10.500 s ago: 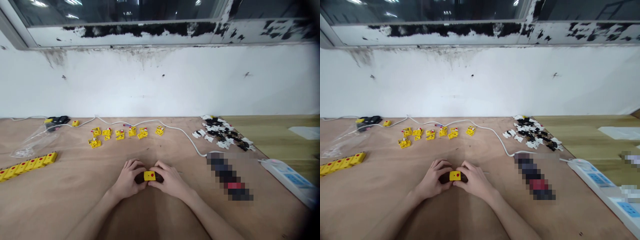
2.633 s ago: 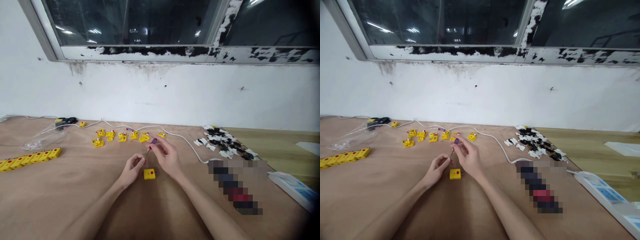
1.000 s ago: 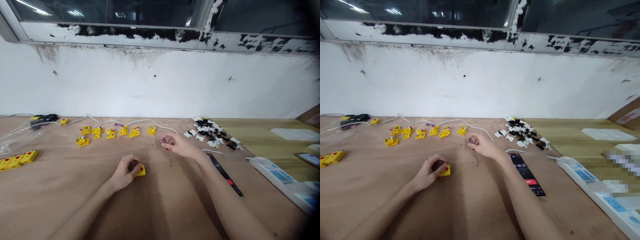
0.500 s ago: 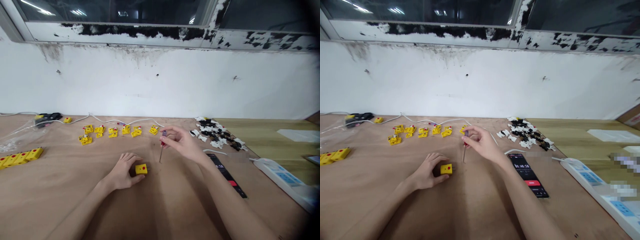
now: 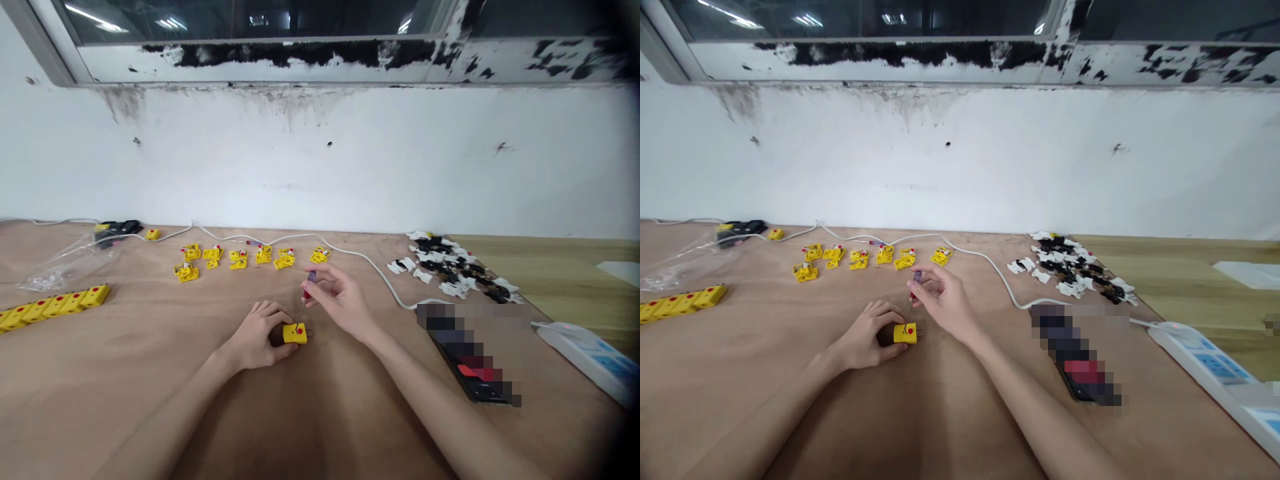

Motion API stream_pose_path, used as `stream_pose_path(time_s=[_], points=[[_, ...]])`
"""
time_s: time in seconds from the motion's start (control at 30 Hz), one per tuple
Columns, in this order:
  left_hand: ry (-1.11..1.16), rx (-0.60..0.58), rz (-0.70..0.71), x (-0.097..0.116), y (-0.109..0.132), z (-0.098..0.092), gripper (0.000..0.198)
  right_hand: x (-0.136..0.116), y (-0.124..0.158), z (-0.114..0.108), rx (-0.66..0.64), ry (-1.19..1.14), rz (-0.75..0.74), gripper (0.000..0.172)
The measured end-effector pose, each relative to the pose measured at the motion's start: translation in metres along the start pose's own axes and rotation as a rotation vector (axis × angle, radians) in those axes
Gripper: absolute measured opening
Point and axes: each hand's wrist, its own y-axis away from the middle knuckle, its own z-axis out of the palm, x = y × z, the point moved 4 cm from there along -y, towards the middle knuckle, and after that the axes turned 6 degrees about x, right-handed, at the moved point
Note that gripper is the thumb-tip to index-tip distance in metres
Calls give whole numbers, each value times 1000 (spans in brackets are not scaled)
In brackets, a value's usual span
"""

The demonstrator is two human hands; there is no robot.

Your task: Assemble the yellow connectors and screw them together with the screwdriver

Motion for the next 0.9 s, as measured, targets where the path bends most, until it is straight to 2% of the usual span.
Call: stream_pose_path(time_s=[0.3,0.6,0.9], points=[[11,-2,-11,0,0,-1,35,11,0,2,13,2,1,37],[-2,-3,-9,-1,0,-1,35,2,-1,1,40,19,-13,36],[-1,9,-7,-1,0,0,36,5,1,4,25,22,-17,35]])
